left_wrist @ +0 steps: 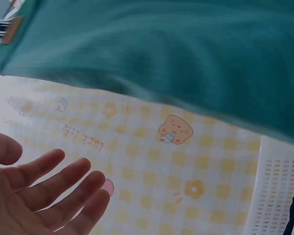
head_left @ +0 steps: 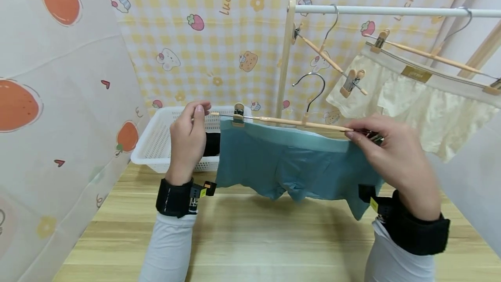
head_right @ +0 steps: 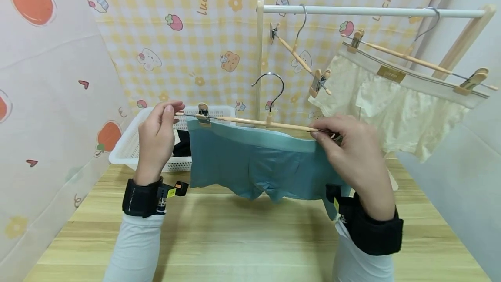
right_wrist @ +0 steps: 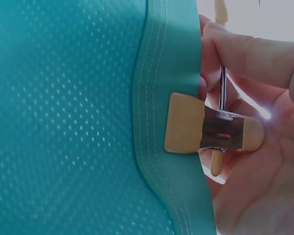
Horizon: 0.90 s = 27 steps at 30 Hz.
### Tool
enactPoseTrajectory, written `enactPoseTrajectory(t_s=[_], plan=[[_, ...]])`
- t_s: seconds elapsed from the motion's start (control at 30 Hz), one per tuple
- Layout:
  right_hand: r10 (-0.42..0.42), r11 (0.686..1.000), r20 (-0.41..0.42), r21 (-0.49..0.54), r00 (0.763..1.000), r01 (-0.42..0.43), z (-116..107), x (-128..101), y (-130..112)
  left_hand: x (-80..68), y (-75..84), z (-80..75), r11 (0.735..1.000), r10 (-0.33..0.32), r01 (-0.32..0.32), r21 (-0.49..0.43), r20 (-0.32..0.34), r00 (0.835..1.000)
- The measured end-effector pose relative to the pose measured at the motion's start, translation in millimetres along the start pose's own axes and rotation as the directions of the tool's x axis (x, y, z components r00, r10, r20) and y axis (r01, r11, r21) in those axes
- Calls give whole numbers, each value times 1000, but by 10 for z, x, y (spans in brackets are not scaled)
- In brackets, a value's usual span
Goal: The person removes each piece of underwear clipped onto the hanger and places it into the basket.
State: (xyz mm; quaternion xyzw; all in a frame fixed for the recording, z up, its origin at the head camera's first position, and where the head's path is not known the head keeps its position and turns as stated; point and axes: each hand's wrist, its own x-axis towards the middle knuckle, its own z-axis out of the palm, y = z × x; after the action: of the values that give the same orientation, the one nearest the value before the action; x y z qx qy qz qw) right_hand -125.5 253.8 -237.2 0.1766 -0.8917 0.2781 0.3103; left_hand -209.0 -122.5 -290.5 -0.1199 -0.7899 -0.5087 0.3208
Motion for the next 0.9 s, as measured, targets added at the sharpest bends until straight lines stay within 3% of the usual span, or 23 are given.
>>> enactPoseTrajectory(t_s=[0.1, 0.2, 0.33, 0.43, 0.6, 0.7, 0.9], plan=[[5, 1000, 2, -8, 1000, -5, 72, -33, 57, -2, 37, -4, 999, 25, -27, -39, -39, 999], [2, 1000, 8, -16, 1000, -2, 117, -31, 98, -4, 93, -15, 995, 73, -75, -70, -36, 997], [-1, 1000, 13, -24, 1000, 1, 169, 11, 116, -45, 167, -39, 980, 170, -164, -116, 49, 984], [-4, 1000, 14, -24, 1000, 5, 206, 28, 129, -72, 213, -37, 963, 242, -222, -150, 131, 961], [-7, 1000, 14, -23, 1000, 7, 216, 34, 128, -88, 280, 1, 953, 294, -266, -147, 214, 932], [-14, 1000, 17, -17, 1000, 14, 215, 30, 122, -112, 314, 13, 960, 263, -229, -158, 242, 934], [-32, 999, 22, 5, 999, 31, 215, 36, 117, -155, 412, -12, 967, 101, -30, -253, 276, 956]])
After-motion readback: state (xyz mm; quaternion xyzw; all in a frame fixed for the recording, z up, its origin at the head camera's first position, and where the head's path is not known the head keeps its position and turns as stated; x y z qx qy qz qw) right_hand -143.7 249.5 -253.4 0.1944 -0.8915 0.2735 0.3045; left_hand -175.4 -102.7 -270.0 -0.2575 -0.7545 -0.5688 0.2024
